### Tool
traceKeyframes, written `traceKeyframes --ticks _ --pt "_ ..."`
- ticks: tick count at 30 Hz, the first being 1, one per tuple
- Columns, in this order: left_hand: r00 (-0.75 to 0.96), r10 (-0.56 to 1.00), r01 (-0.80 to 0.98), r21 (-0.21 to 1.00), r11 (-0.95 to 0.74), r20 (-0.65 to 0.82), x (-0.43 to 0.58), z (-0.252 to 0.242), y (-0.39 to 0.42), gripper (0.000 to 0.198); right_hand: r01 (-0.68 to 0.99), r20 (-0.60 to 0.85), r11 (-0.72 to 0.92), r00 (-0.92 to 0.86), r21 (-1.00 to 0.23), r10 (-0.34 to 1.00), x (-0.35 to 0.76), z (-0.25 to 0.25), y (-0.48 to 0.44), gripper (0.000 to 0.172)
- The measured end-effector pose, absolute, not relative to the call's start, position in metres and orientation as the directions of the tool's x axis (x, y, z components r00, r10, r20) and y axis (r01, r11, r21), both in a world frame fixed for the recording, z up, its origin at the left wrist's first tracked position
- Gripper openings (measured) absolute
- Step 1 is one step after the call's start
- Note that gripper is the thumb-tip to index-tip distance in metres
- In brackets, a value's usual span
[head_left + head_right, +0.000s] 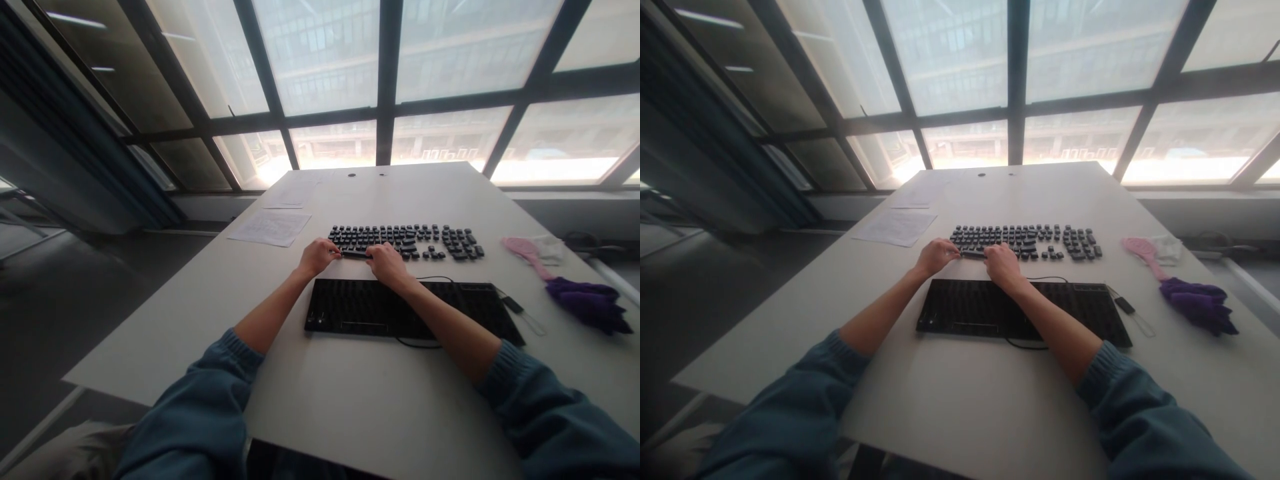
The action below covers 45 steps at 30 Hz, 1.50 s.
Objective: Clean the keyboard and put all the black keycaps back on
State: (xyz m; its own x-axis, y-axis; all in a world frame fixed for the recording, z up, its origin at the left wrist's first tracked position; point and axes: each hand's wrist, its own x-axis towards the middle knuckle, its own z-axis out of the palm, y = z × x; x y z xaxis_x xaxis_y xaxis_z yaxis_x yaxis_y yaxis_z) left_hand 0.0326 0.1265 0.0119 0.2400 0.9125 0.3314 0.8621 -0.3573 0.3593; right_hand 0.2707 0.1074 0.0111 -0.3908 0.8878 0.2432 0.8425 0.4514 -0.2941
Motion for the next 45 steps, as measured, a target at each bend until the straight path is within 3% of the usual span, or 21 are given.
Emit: traceKeyframes --ticks 17,22,28,32,38,45 --pt "0.182 0.927 0.821 0.468 -0.327 0.328 0.022 0.026 0.104 0.018 0.866 0.217 0.434 -0.387 -0.248 0.896 0.270 0.006 0.105 0.016" --pt "0.206 0.915 0.729 0.570 -0.380 0.347 0.018 0.044 0.066 0.018 0.857 0.216 0.447 -0.401 -0.256 0.891 0.269 0.008 0.103 0.017" --pt "0.271 0.933 0.640 0.679 -0.359 0.237 0.022 0.052 0.013 0.018 0.842 0.233 0.452 -0.395 -0.295 0.889 0.270 0.021 0.098 0.017" --pt "0.350 0.930 0.613 0.724 -0.316 0.109 0.026 0.053 -0.011 0.020 0.778 0.294 0.488 -0.396 -0.395 0.870 0.279 0.028 0.078 0.012" --pt "0.465 0.885 0.621 0.726 -0.295 -0.038 0.026 0.057 -0.023 0.019 0.538 0.445 0.577 -0.368 -0.614 0.816 0.303 0.012 0.024 0.011" --pt "0.497 0.863 0.623 0.729 -0.282 -0.092 0.024 0.055 -0.023 0.022 0.457 0.443 0.576 -0.372 -0.678 0.816 0.309 -0.002 0.007 0.011"
